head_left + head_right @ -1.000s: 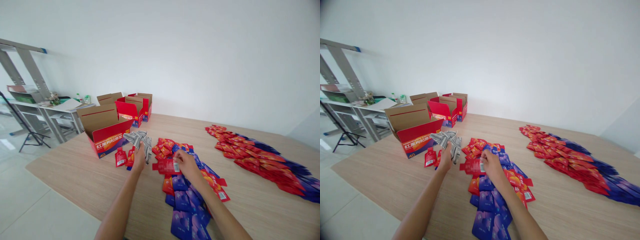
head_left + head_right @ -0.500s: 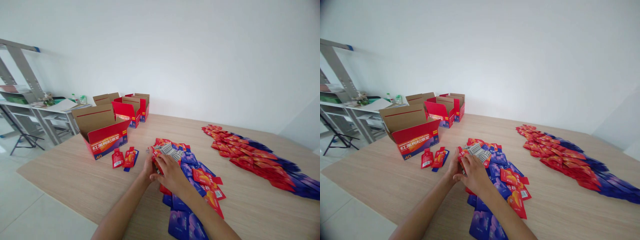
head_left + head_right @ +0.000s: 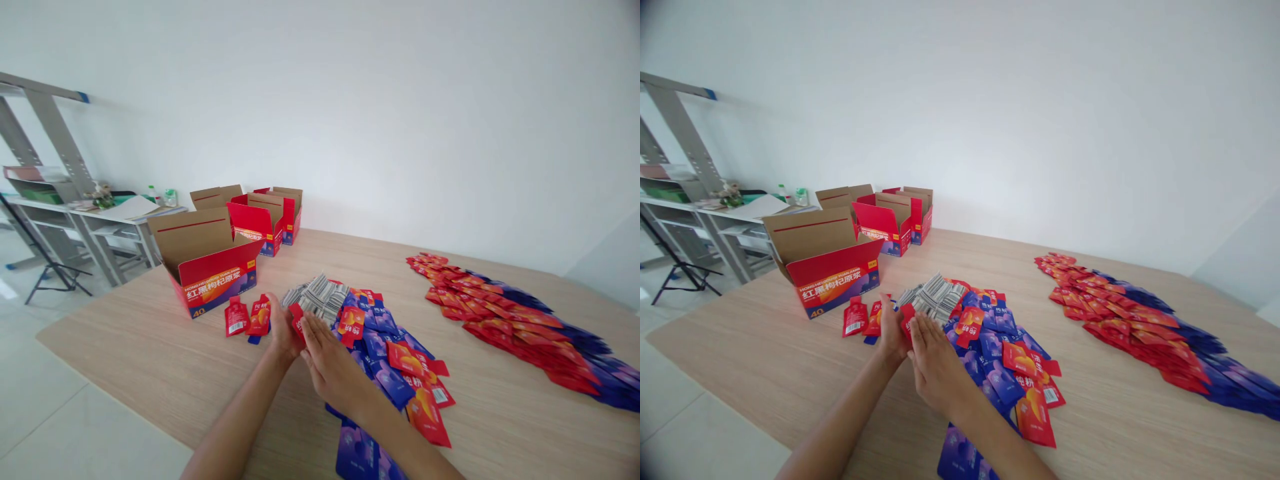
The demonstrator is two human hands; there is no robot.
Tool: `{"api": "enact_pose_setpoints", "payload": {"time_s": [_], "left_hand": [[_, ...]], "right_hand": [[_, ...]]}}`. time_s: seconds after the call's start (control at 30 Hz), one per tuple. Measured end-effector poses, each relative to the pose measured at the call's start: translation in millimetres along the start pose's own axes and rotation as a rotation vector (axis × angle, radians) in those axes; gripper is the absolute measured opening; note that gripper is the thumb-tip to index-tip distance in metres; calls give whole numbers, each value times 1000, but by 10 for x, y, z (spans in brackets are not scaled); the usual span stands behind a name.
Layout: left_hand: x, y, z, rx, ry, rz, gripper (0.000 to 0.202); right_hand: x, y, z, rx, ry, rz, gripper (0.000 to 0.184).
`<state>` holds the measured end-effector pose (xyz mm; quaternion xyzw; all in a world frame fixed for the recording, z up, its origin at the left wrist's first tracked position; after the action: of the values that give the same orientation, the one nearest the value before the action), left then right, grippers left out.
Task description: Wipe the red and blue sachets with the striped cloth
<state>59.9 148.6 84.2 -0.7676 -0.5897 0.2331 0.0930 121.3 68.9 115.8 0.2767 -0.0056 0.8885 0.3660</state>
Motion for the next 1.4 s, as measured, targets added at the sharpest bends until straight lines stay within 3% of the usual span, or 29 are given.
{"api": "enact_pose_setpoints", "payload": {"time_s": [0.13,0.33,0.43,0.53,0.63,0.7,0.83,0.9,1.07,1.17,1.3,1.4], "left_hand": [[7,4,25,5,-24,-25,71],[-19,570,-26,33,156,127,80],[-43,732,-3,14,183,192,84],[-54,635,-13,-38,179,204,93],[-44,367,-54,-40,161,111,99],[-43,247,-79,-17,138,63,96],[-79,284,-174,-9,178,88,81],[-104,347,-213,-19,209,109,74],[-142,407,-218,-31,217,141,71],[-159,396,-216,-29,228,150,75],[-160,360,-204,-48,244,133,81],[-127,345,-161,-75,235,169,89]], "right_hand": [[-19,42,-96,32,-61,-24,71],[-18,-330,-131,56,-203,-146,65],[-29,-484,-93,157,-244,-232,61],[-14,-440,-61,318,-232,-251,57],[29,-348,5,485,-209,-255,53],[46,-399,125,513,-273,-283,49],[5,-670,469,152,-484,-296,42],[8,-714,536,-50,-477,-217,40],[45,-567,461,-204,-361,-109,38],[55,-433,375,-157,-341,-153,33],[23,-303,251,-65,-370,-171,52],[-1,-222,172,10,-360,-141,52]]}}
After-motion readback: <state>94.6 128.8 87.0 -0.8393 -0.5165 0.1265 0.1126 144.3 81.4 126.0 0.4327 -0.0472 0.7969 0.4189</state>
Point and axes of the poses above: each hand's wrist, its own x-axis towards the middle knuckle, its own z-axis out of the back of the hand, y = z × x, the point moved 8 cm from there along x, towards the middle knuckle, and after that the axes turned 4 degrees about -y, right-handed, at the moved point
